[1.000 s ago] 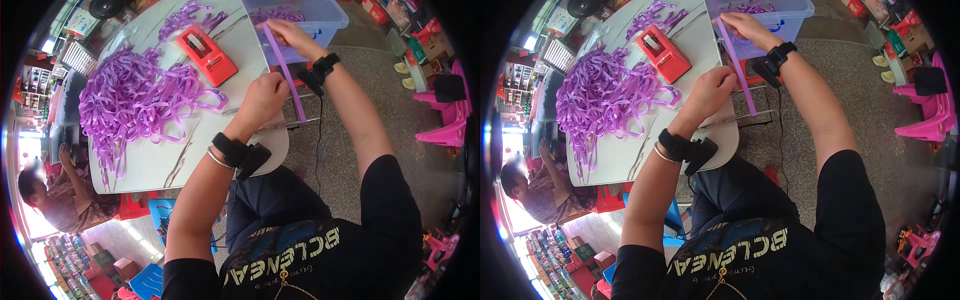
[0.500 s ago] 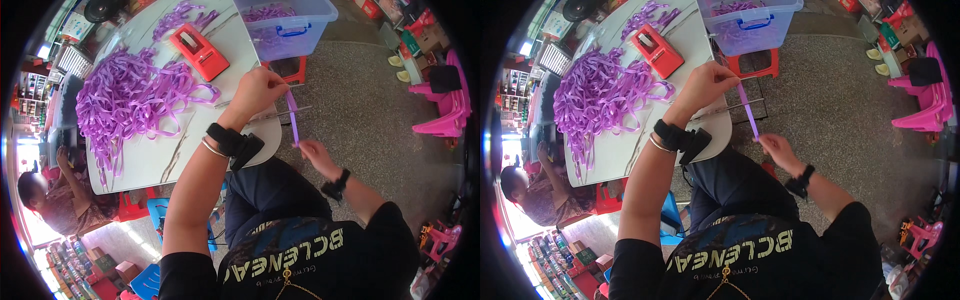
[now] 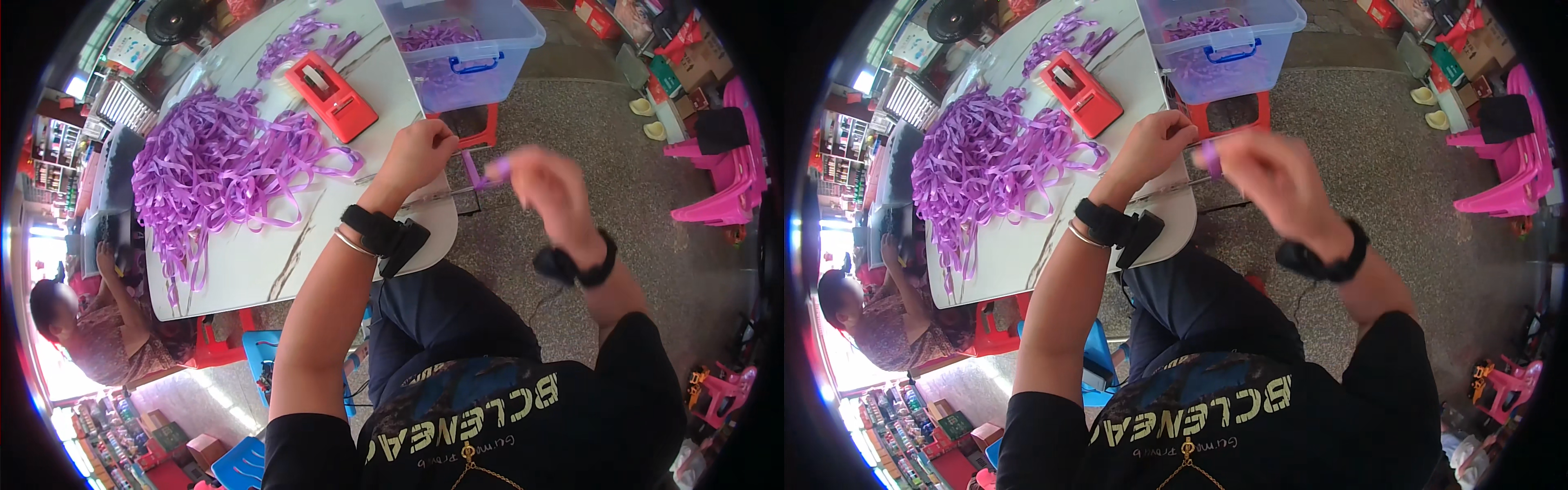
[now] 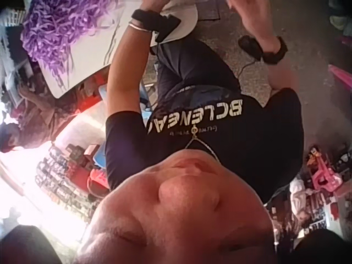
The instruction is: The recorder is crafting decorative flowers or items using purple ribbons, securing them with tape onto small sticks.
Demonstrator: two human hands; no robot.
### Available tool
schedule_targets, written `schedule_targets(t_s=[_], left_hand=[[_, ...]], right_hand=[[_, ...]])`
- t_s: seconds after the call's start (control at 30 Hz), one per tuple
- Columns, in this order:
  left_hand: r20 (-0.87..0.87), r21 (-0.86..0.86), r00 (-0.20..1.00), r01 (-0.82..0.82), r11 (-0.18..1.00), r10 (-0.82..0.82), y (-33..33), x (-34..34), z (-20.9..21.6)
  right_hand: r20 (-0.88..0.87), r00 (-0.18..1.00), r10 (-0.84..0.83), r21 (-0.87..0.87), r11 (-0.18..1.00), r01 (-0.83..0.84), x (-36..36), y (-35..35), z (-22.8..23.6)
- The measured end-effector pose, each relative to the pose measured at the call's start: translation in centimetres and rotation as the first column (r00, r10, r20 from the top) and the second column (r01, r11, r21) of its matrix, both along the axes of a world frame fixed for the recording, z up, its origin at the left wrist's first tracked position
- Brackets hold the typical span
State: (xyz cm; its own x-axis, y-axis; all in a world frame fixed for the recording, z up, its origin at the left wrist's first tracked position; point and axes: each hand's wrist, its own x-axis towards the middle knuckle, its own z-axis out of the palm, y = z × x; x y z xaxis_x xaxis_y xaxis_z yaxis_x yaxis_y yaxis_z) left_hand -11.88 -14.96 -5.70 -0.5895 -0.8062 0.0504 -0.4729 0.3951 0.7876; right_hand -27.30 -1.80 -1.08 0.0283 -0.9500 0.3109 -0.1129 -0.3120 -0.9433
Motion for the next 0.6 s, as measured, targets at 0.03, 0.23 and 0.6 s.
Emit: schedule_targets(t_s=[0.03,0.23,0.6], left_hand=[[0.001,-0.002,1.000,-0.004,1.000,0.004,-0.1,0.0,-0.1],[-0.046,0.069,0.998,-0.040,0.997,0.043,-0.6,-0.1,-0.6],[0.068,0.020,0.986,0.148,0.989,-0.149,-0.5,0.0,0.2]], right_hand=[[0.009,1.000,-0.010,-0.018,1.000,0.010,-0.1,-2.2,0.2],[0.092,0.995,0.040,0.252,0.966,-0.062,-2.5,-11.2,-3.9],[0.267,0.964,0.011,0.557,0.815,-0.163,-2.1,-8.5,-13.6]])
